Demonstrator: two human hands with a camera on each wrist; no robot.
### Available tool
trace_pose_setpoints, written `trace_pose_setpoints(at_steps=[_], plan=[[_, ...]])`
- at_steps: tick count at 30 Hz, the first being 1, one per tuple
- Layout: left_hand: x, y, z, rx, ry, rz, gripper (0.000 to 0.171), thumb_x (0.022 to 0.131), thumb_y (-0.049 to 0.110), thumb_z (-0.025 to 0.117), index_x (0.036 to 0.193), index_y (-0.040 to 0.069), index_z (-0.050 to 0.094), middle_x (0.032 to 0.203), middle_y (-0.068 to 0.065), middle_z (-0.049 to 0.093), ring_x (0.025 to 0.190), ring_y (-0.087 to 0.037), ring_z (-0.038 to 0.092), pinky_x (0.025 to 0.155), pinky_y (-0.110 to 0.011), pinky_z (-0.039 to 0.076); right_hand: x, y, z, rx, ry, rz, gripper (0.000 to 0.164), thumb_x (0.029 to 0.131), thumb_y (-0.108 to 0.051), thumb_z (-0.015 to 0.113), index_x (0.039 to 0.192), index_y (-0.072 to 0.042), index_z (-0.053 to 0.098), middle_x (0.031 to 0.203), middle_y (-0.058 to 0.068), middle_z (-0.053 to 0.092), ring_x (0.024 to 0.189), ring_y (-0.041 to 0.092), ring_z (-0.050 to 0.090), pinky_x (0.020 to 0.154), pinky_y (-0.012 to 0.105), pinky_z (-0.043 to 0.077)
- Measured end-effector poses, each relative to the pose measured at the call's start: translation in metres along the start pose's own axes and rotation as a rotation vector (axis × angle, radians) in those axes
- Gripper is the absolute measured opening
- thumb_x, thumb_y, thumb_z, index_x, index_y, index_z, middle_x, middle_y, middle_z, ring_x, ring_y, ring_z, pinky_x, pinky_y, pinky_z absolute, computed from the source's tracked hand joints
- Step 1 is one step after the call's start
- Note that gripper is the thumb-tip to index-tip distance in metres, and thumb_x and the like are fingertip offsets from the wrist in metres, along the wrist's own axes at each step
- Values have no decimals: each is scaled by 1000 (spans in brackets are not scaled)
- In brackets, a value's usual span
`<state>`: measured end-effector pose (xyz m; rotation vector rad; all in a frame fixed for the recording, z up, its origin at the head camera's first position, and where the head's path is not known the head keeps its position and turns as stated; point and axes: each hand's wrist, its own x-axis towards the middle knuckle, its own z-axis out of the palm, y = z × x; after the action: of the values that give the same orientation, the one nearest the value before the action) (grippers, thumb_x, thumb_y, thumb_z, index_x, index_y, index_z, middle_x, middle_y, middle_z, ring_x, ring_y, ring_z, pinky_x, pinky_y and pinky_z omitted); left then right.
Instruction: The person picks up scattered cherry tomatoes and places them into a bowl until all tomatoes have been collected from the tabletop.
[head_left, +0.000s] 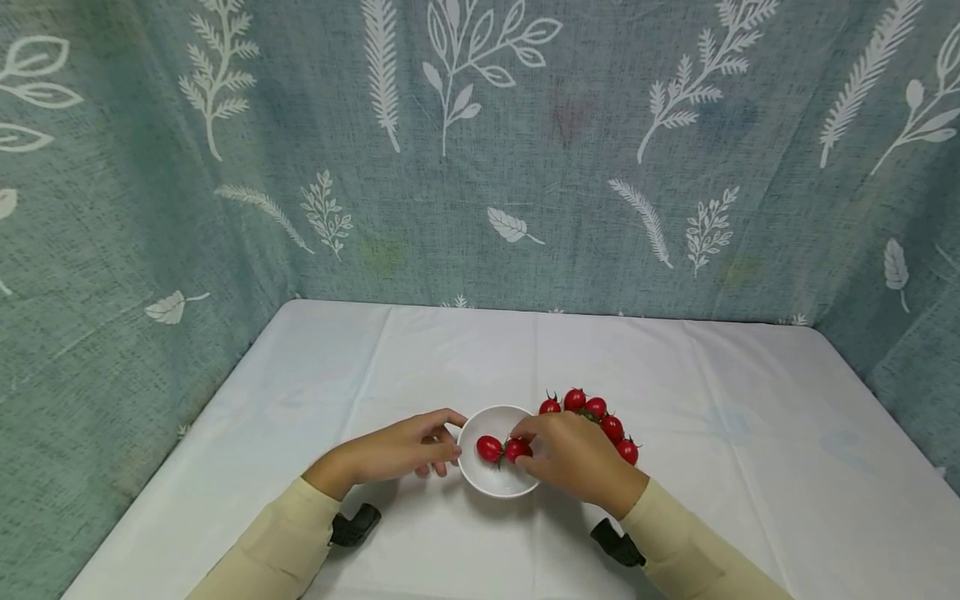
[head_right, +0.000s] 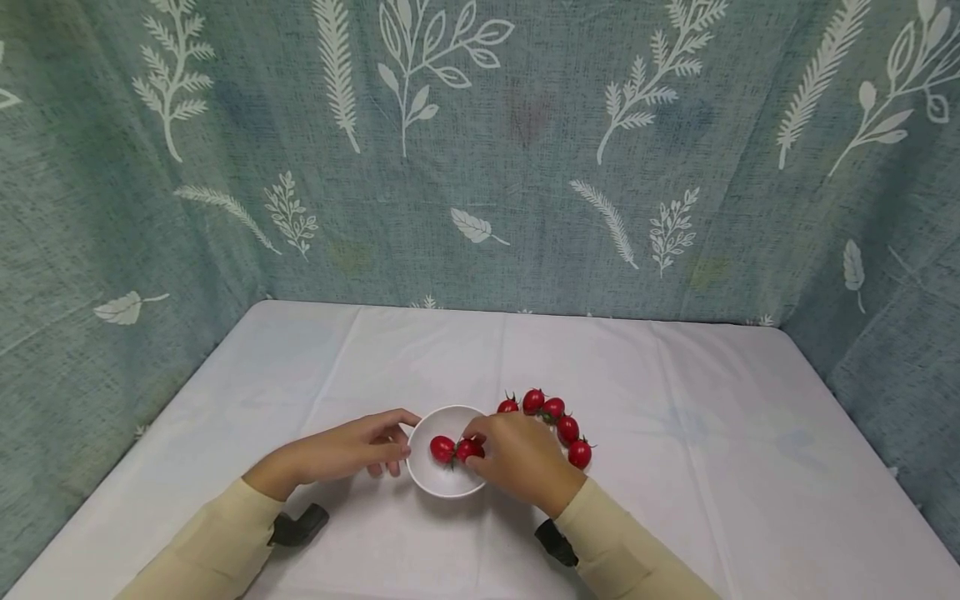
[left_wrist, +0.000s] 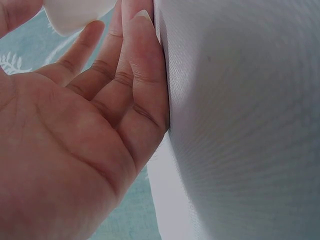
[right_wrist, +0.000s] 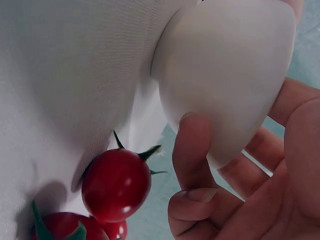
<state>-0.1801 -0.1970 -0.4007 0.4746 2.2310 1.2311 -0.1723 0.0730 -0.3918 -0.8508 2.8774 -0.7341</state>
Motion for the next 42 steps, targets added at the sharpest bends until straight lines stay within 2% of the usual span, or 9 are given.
trace_pose_setpoints(at_steps=[9, 23, 29, 32, 38, 42], plan=[[1, 1, 0, 7, 1, -8, 42, 100, 35, 59, 138, 19, 50, 107, -7, 65, 90, -21, 64, 77, -36, 53, 4, 0, 1, 31, -52, 20, 26, 82, -22, 83, 106, -15, 76, 99, -1, 76, 82, 11, 63, 57, 19, 48], [1, 1, 0, 4, -6, 4, 41, 100, 34, 59, 138, 19, 51, 108, -8, 65, 90, -21, 64, 77, -36, 53, 6, 0, 1, 42, -81, 38, 24, 82, -21, 82, 105, -16, 77, 101, -4, 76, 91, 10, 65, 70, 26, 56], [2, -1, 1, -6, -4, -5, 42, 100, 34, 59, 138, 18, 51, 107, -8, 65, 90, -21, 65, 76, -35, 53, 5, -1, 2, 34, -75, 53, 24, 82, -22, 82, 105, -16, 77, 102, -3, 76, 89, 10, 64, 65, 23, 52], [2, -1, 2, -13, -3, -3, 42, 100, 34, 59, 137, 17, 51, 106, -8, 66, 89, -21, 65, 76, -35, 52, 3, -1, 1, 14, -48, 39, 22, 83, -23, 81, 104, -17, 77, 100, -4, 76, 87, 10, 64, 63, 21, 51], [2, -2, 1, -10, -5, -3, 41, 100, 34, 59, 137, 17, 51, 106, -7, 66, 89, -21, 65, 76, -35, 53, -6, 1, -5, 28, 41, 11, 20, 85, -21, 79, 104, -17, 77, 102, -6, 75, 96, 12, 67, 73, 26, 54], [1, -1, 0, -8, -2, -5, 41, 100, 33, 59, 137, 18, 52, 108, -9, 66, 90, -22, 65, 77, -36, 52, -14, 4, -9, 18, 100, -8, 22, 84, -19, 79, 106, -18, 77, 106, -6, 74, 86, 9, 64, 69, 23, 51]])
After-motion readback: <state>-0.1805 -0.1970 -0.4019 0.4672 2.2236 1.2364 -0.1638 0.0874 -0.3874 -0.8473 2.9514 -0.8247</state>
